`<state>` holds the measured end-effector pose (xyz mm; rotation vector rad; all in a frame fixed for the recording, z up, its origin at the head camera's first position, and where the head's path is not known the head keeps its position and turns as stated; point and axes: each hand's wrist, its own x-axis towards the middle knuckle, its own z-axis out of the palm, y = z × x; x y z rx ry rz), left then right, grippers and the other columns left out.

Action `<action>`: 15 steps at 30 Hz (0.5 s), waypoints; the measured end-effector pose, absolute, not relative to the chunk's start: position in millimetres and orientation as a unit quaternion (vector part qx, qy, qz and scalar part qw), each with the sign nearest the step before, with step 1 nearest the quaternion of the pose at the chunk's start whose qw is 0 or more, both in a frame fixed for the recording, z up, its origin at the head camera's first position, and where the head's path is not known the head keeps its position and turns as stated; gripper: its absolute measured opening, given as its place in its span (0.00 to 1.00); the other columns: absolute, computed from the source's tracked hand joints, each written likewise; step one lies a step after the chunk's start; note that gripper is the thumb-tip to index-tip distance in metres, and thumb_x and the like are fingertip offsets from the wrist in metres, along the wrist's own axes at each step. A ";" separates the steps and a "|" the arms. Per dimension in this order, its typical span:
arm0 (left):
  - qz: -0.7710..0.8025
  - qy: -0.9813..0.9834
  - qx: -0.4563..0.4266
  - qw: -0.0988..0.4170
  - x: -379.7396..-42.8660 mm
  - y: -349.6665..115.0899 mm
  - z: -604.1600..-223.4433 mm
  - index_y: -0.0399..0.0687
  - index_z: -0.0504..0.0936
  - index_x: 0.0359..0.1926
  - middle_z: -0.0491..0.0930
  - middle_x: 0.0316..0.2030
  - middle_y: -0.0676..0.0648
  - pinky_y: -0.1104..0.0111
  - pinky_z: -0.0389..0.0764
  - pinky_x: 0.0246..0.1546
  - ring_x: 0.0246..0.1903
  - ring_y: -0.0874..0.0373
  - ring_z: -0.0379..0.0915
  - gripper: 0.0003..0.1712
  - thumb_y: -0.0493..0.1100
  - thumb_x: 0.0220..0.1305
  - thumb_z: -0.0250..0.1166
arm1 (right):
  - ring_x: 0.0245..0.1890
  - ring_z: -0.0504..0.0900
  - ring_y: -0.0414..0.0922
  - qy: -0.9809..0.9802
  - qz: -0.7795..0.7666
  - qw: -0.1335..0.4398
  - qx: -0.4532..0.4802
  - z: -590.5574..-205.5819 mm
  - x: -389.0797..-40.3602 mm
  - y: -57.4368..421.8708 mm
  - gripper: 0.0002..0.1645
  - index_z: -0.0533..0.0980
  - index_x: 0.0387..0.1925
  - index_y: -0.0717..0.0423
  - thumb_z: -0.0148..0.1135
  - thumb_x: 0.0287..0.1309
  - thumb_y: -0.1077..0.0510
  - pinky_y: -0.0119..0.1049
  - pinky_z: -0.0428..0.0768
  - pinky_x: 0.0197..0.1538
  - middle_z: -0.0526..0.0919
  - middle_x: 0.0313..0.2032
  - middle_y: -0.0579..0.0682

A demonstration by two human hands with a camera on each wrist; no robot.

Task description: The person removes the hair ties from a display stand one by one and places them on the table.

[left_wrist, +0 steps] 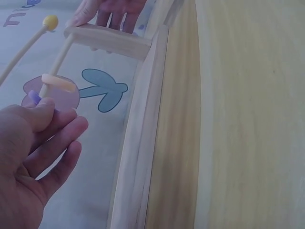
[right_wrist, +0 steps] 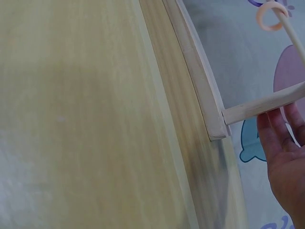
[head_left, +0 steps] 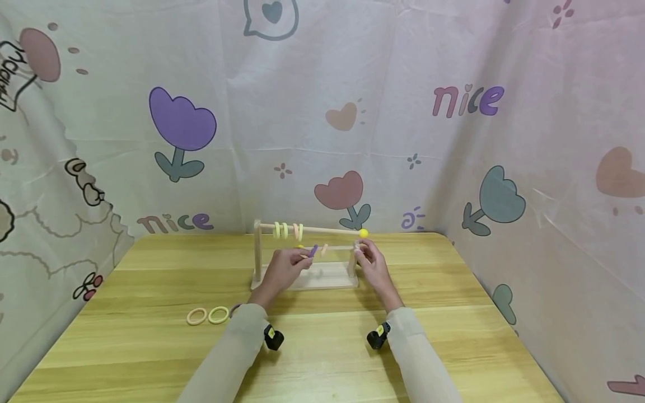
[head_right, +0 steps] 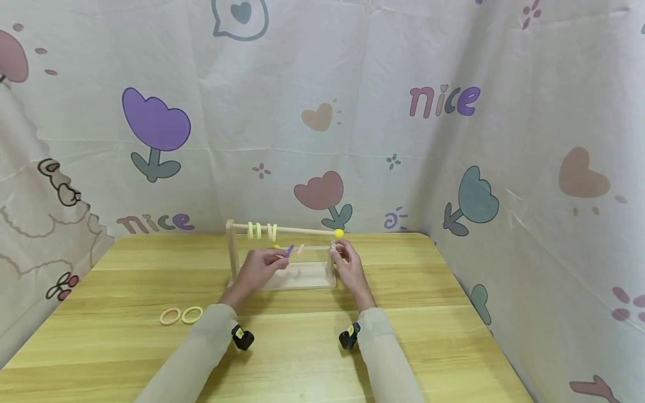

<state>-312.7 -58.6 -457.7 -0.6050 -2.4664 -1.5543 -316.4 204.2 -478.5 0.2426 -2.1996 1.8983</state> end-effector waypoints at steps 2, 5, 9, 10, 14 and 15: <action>-0.521 -0.825 -0.202 0.084 -312.5 -60.0 -457.0 0.37 0.89 0.46 0.91 0.39 0.38 0.72 0.83 0.30 0.37 0.48 0.91 0.10 0.38 0.69 0.69 | 0.51 0.80 0.50 -0.751 0.646 0.111 0.080 -478.4 -316.1 204.2 0.18 0.72 0.62 0.60 0.56 0.76 0.60 0.34 0.83 0.55 0.79 0.51 0.62; -0.519 -0.824 -0.205 0.094 -313.1 -61.2 -457.2 0.34 0.89 0.45 0.91 0.40 0.36 0.73 0.83 0.29 0.36 0.48 0.91 0.09 0.36 0.67 0.70 | 0.52 0.80 0.49 -0.754 0.643 0.109 0.079 -478.6 -316.1 204.5 0.19 0.72 0.63 0.60 0.56 0.76 0.58 0.38 0.83 0.58 0.79 0.53 0.63; -0.514 -0.824 -0.214 0.106 -313.0 -62.0 -456.3 0.33 0.89 0.44 0.90 0.42 0.34 0.70 0.87 0.33 0.38 0.47 0.90 0.09 0.34 0.66 0.70 | 0.52 0.80 0.46 -0.756 0.640 0.112 0.080 -479.0 -315.9 204.4 0.20 0.71 0.63 0.60 0.56 0.77 0.57 0.39 0.83 0.59 0.80 0.53 0.62; -0.513 -0.824 -0.215 0.107 -312.7 -62.3 -455.9 0.33 0.89 0.44 0.89 0.43 0.34 0.70 0.88 0.35 0.39 0.46 0.90 0.09 0.34 0.66 0.70 | 0.52 0.81 0.46 -0.755 0.641 0.112 0.081 -479.1 -316.0 204.3 0.20 0.71 0.63 0.61 0.56 0.77 0.57 0.38 0.83 0.59 0.80 0.53 0.62; -0.505 -0.828 -0.216 0.114 -311.1 -63.9 -455.4 0.33 0.89 0.43 0.89 0.43 0.34 0.68 0.89 0.38 0.41 0.44 0.90 0.08 0.33 0.65 0.70 | 0.52 0.81 0.48 -0.752 0.644 0.113 0.082 -479.1 -316.0 204.2 0.19 0.71 0.63 0.60 0.56 0.76 0.59 0.34 0.83 0.56 0.80 0.51 0.61; -0.504 -0.829 -0.214 0.115 -310.6 -64.5 -455.6 0.33 0.89 0.43 0.90 0.43 0.34 0.67 0.89 0.39 0.41 0.44 0.90 0.08 0.33 0.65 0.70 | 0.52 0.81 0.49 -0.751 0.646 0.112 0.081 -479.2 -315.9 204.2 0.18 0.71 0.63 0.60 0.56 0.76 0.59 0.33 0.83 0.56 0.80 0.51 0.61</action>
